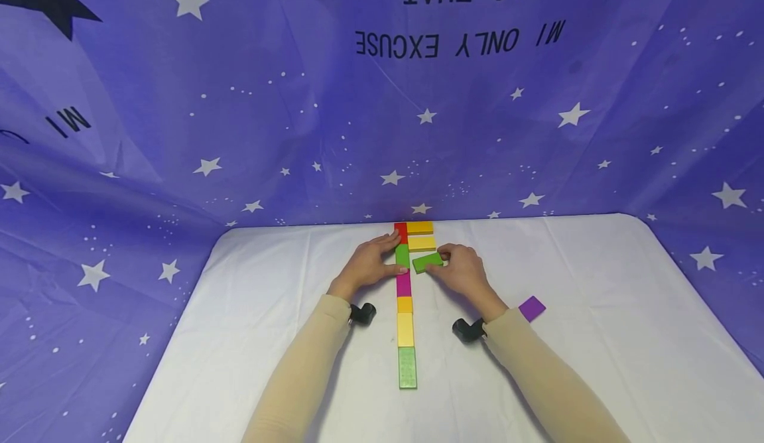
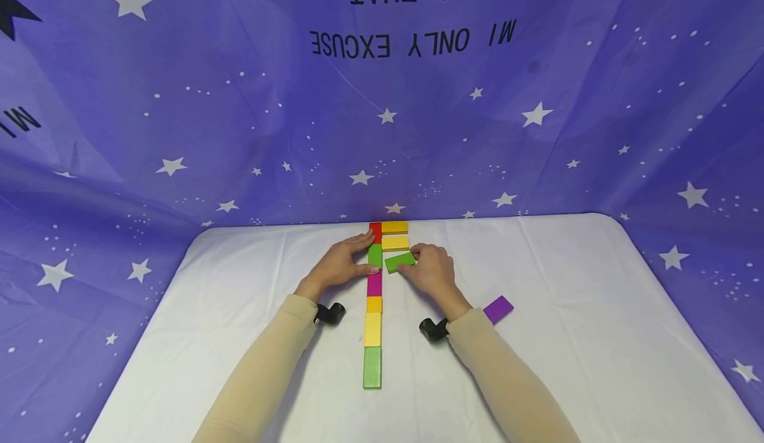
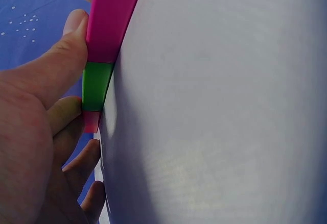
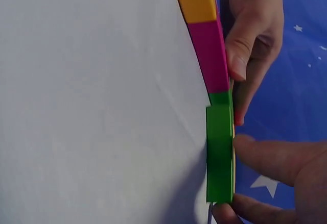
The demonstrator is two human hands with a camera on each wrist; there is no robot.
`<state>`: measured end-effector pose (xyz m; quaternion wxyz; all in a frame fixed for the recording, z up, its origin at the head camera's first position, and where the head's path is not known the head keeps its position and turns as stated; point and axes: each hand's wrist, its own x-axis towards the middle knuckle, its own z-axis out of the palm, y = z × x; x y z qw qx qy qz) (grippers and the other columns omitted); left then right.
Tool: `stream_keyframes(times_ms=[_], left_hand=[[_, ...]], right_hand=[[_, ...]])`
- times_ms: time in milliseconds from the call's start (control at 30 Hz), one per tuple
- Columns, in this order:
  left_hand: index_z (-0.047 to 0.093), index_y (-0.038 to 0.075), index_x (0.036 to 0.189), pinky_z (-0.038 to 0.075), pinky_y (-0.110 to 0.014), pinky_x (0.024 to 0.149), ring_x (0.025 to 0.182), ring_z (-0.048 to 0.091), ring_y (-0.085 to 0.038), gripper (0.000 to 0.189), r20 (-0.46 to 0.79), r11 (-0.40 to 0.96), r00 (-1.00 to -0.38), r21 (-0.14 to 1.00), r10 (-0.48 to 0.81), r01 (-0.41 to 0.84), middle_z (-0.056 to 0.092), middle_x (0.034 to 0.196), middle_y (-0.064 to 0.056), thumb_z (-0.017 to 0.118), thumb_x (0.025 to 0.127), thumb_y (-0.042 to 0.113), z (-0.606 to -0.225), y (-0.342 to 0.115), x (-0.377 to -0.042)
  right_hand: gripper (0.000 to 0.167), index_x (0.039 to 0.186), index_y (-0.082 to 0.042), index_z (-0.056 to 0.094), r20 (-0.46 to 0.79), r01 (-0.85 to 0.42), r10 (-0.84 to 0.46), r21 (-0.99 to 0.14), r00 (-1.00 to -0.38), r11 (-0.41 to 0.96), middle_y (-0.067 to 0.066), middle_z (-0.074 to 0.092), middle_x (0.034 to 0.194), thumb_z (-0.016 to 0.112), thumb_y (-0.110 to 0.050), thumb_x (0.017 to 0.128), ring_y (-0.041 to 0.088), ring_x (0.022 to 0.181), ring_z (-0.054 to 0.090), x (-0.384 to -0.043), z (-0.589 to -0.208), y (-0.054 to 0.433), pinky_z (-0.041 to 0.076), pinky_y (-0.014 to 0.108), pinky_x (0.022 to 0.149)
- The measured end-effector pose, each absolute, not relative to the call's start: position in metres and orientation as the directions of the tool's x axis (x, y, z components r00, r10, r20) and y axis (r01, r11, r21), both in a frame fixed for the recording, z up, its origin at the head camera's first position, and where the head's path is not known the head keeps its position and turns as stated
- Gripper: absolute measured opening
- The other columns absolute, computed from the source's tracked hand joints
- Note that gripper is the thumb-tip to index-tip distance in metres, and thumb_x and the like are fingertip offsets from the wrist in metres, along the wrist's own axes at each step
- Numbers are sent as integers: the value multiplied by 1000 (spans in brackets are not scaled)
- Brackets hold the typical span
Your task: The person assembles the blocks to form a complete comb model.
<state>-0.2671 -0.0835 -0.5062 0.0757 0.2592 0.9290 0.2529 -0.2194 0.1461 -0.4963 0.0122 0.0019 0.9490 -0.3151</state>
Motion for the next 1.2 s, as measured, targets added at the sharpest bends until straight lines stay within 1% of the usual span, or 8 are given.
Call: stream_keyframes(times_ms=[67, 167, 233, 367, 433, 633, 967, 1200], left_hand=[[42, 16, 154, 25, -42, 122, 149, 31, -21, 84, -15, 741, -856, 509, 516, 438, 36, 160, 4, 77, 85, 50, -506, -83, -267], [42, 16, 154, 25, -43, 122, 149, 31, -21, 84, -19, 745, -858, 506, 513, 434, 36, 160, 4, 77, 85, 49, -505, -83, -267], [42, 16, 154, 25, -43, 122, 149, 31, -22, 84, -21, 747, -858, 505, 512, 433, 36, 160, 4, 77, 85, 49, -505, -83, -267], [42, 16, 154, 26, -43, 122, 149, 31, -22, 84, -17, 744, -857, 505, 515, 438, 37, 160, 3, 77, 85, 49, -505, -83, -267], [42, 16, 154, 26, -43, 121, 148, 32, -22, 84, -17, 744, -856, 504, 517, 439, 36, 160, 4, 77, 85, 49, -505, -83, -267], [42, 15, 153, 26, -43, 121, 148, 32, -22, 84, -16, 740, -856, 510, 517, 438, 37, 160, 3, 77, 85, 49, -505, -83, -267], [41, 15, 154, 26, -43, 121, 149, 31, -22, 84, -21, 742, -856, 510, 517, 435, 36, 160, 3, 76, 86, 51, -506, -83, -267], [41, 16, 154, 25, -42, 122, 149, 31, -21, 84, -20, 743, -861, 515, 509, 428, 35, 160, 4, 76, 85, 51, -506, -84, -267]], right_hand=[[50, 122, 1, 69, -35, 17, -6, -607, -999, 794, 13, 72, 106, 79, -31, 85, 30, 97, 62, -220, -496, 148, 50, 46, 89], [46, 119, 1, 70, -46, 27, -2, -611, -999, 791, 11, 72, 103, 79, -29, 86, 28, 95, 61, -220, -497, 150, 50, 44, 88], [45, 119, 0, 70, -52, 29, -3, -613, -999, 790, 9, 71, 100, 79, -29, 85, 27, 92, 60, -220, -497, 150, 50, 43, 86], [48, 123, -2, 69, -44, 12, -19, -607, -999, 794, 7, 68, 94, 80, -29, 84, 25, 87, 57, -220, -497, 149, 50, 41, 80], [46, 123, -3, 69, -36, -4, -32, -607, -999, 795, 6, 67, 92, 79, -28, 85, 24, 85, 57, -221, -497, 149, 50, 40, 78], [34, 112, -4, 74, -23, -21, -46, -640, -999, 768, 3, 67, 88, 79, -25, 85, 22, 83, 58, -222, -497, 150, 49, 38, 77], [35, 111, -4, 74, -28, -2, -28, -658, -999, 753, 4, 69, 90, 80, -26, 85, 22, 82, 59, -221, -499, 149, 51, 38, 77], [35, 111, -4, 74, -33, 2, -26, -656, -999, 755, 4, 67, 88, 80, -26, 85, 21, 81, 58, -221, -498, 146, 50, 37, 76]])
